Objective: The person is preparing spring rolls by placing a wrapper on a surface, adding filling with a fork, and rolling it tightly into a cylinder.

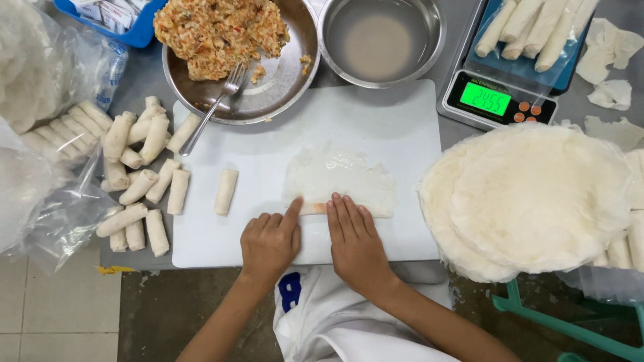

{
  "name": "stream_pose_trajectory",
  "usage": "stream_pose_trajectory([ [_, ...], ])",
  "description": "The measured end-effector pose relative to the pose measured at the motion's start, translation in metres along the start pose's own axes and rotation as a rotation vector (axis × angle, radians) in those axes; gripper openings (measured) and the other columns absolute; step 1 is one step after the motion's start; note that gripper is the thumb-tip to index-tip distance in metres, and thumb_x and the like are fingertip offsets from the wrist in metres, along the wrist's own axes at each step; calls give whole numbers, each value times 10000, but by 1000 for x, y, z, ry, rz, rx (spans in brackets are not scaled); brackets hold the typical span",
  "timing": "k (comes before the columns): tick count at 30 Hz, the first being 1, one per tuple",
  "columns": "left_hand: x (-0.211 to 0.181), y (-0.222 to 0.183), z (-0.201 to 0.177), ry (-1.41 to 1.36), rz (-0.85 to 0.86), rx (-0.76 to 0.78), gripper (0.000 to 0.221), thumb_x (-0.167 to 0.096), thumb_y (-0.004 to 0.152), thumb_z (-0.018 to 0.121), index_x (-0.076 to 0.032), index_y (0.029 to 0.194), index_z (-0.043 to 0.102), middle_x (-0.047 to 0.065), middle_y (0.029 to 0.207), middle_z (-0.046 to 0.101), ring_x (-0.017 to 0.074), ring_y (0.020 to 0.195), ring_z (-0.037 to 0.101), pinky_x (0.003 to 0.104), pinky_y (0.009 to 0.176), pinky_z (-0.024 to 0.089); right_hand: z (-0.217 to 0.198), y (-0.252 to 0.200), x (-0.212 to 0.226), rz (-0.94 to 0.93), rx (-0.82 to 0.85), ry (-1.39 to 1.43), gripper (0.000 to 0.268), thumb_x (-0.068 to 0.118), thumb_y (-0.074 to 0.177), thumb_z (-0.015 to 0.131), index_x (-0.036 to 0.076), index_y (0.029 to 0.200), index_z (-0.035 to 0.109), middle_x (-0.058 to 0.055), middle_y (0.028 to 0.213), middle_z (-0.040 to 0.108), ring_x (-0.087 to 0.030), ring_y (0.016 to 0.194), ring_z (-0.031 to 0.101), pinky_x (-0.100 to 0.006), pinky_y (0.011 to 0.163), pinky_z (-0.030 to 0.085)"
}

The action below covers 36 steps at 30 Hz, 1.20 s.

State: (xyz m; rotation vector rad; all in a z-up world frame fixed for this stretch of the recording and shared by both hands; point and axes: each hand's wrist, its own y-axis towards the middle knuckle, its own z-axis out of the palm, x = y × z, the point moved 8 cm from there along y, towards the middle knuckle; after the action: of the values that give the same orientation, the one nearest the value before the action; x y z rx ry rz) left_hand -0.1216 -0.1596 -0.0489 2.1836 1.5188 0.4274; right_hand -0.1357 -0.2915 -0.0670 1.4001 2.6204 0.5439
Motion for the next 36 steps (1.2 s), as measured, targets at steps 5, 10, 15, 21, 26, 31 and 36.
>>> stream_pose_trajectory([
  [5,-28,28,-17,-165,75,-76,240,-92,980,665,-137,1184,785,153,963,777,250,897,762,313,764,636,22,-4,-12,6,51,191,495,0,968,411,-86,1452,467,-299,1444,529,-429,1395,479,-562,1158,310],
  [10,-54,35,-8,-259,184,-51,296,-82,994,643,-54,1281,710,170,1109,775,239,1028,756,313,872,645,-1,-2,-24,18,-109,165,385,-19,972,496,-106,1341,565,-290,1293,626,-427,1250,602,-516,1027,468],
  [15,-45,38,4,-392,123,24,231,-133,978,683,-81,1193,752,98,1041,791,219,1017,746,322,922,623,-9,-22,-67,281,-79,-53,265,66,889,689,162,1111,798,33,569,560,-103,437,505,-236,419,353],
  [21,-31,33,35,-476,22,160,184,-231,944,745,-164,1112,776,29,1020,763,195,1020,643,364,925,472,-26,5,-38,-40,-199,305,243,24,1023,560,34,1221,700,-194,1346,663,-297,1228,660,-416,1011,557],
  [26,-9,28,47,-648,13,226,286,-318,911,759,-135,1115,677,46,1000,768,232,976,674,394,926,482,-12,5,-37,-125,-51,230,299,70,1047,460,-1,1324,549,-203,1342,631,-312,1271,627,-445,1093,509],
  [31,14,72,42,-677,283,161,412,-458,1030,554,-145,1252,704,61,1191,766,273,1109,706,419,1065,497,6,8,-51,-98,-88,311,480,153,1024,594,-5,1468,499,-157,1200,703,-272,1155,684,-426,1024,544],
  [36,26,103,82,-196,483,263,580,-509,1109,251,-218,1552,488,9,1531,574,266,1455,464,505,1214,279,0,17,-54,-99,-51,478,285,72,1040,557,32,1297,674,-131,1095,734,-224,1041,701,-358,996,546],
])
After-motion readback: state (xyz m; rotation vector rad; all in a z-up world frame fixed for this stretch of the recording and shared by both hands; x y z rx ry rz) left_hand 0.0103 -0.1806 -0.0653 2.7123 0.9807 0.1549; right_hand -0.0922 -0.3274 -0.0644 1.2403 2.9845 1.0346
